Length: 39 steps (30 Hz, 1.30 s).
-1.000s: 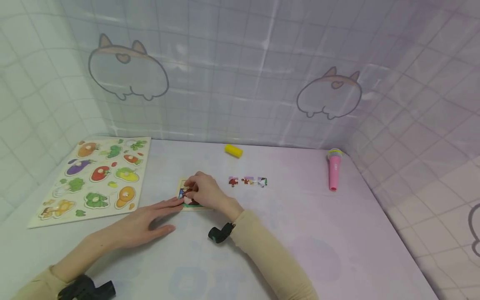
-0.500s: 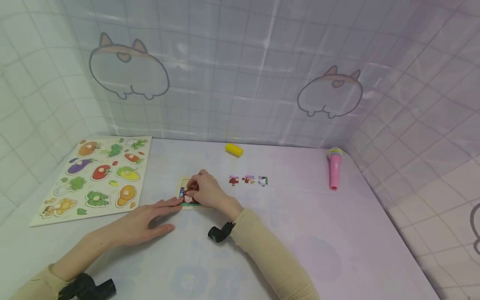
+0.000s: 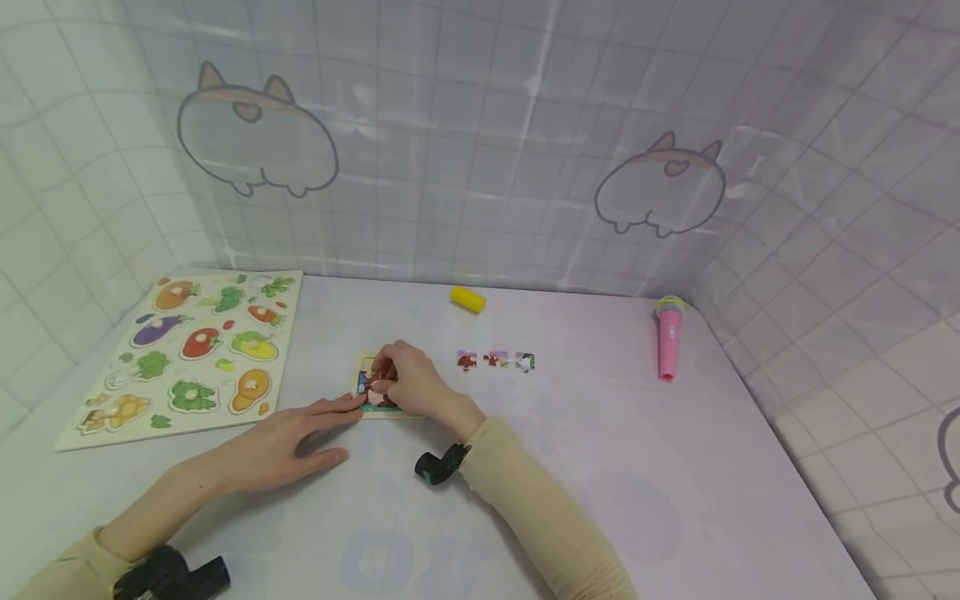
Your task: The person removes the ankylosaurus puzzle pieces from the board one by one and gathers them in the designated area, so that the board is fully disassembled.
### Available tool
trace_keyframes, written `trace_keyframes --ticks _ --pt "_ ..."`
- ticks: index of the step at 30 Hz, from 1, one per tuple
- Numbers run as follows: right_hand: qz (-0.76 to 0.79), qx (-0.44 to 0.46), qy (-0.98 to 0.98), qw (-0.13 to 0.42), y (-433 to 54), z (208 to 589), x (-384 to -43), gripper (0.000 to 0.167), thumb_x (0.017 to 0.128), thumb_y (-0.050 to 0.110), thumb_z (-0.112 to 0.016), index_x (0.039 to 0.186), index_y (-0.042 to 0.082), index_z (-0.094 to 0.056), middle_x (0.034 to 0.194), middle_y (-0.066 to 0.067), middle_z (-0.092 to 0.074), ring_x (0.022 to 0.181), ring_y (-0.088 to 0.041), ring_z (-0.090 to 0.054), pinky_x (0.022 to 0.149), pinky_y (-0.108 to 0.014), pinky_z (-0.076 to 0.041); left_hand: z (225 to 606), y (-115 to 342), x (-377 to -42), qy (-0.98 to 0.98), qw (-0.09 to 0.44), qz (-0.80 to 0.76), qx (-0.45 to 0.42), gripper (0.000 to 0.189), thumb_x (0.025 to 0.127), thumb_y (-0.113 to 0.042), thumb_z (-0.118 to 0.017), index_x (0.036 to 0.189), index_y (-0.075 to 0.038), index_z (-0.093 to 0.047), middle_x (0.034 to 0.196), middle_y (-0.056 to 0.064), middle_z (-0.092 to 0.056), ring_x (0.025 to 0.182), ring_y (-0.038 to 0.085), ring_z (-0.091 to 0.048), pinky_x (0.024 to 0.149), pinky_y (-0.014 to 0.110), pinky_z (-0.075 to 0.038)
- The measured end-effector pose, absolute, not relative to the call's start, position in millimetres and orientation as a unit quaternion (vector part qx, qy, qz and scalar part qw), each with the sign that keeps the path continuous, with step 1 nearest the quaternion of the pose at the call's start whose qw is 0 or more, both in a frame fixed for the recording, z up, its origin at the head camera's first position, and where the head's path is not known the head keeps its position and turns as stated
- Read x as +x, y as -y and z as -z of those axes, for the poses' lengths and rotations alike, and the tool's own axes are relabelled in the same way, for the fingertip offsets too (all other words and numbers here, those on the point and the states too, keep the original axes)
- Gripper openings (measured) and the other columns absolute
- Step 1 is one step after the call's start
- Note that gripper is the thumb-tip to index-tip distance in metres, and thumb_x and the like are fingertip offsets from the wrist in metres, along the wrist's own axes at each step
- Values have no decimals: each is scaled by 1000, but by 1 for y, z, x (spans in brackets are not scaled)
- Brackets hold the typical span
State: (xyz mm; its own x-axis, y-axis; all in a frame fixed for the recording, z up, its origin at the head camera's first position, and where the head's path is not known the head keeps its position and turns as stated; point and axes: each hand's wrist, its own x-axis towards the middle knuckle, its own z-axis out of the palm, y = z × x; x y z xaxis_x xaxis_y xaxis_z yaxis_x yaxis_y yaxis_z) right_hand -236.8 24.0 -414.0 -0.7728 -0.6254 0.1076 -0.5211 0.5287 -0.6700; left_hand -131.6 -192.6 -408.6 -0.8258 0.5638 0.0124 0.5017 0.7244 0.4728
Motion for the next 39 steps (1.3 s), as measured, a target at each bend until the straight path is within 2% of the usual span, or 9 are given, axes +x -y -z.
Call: trace_keyframes --ticks 8,18,34,39 --pt "376 -331 -863 65 -25 413 -235 13 92 8 -72 104 9 -66 98 -3 -60 80 -10 -59 70 -18 -50 408 192 -132 -925 67 -234 291 56 97 -41 -64 144 -13 -55 159 -3 -40 146 25 -38 113 49 -40" --pt "429 -298 -847 98 -26 415 -237 15 91 7 -73 104 9 -66 88 -1 -63 78 -11 -57 71 -18 -49 409 192 -131 -926 63 -230 293 56 96 -39 -66 144 -13 -55 158 -2 -41 145 25 -39 113 49 -40" --pt "434 -296 -845 93 -26 413 -238 14 93 10 -71 106 10 -69 89 -1 -65 77 -11 -57 70 -19 -49 407 193 -131 -928 60 -228 290 56 95 -39 -68 144 -13 -56 158 -2 -42 145 26 -40 112 49 -41" --pt "465 -271 -840 70 -30 410 -237 9 92 11 -72 101 11 -70 91 -1 -69 78 -9 -62 73 -20 -52 408 192 -131 -928 68 -232 285 57 95 -39 -68 144 -13 -56 158 -2 -42 145 26 -39 113 49 -40"
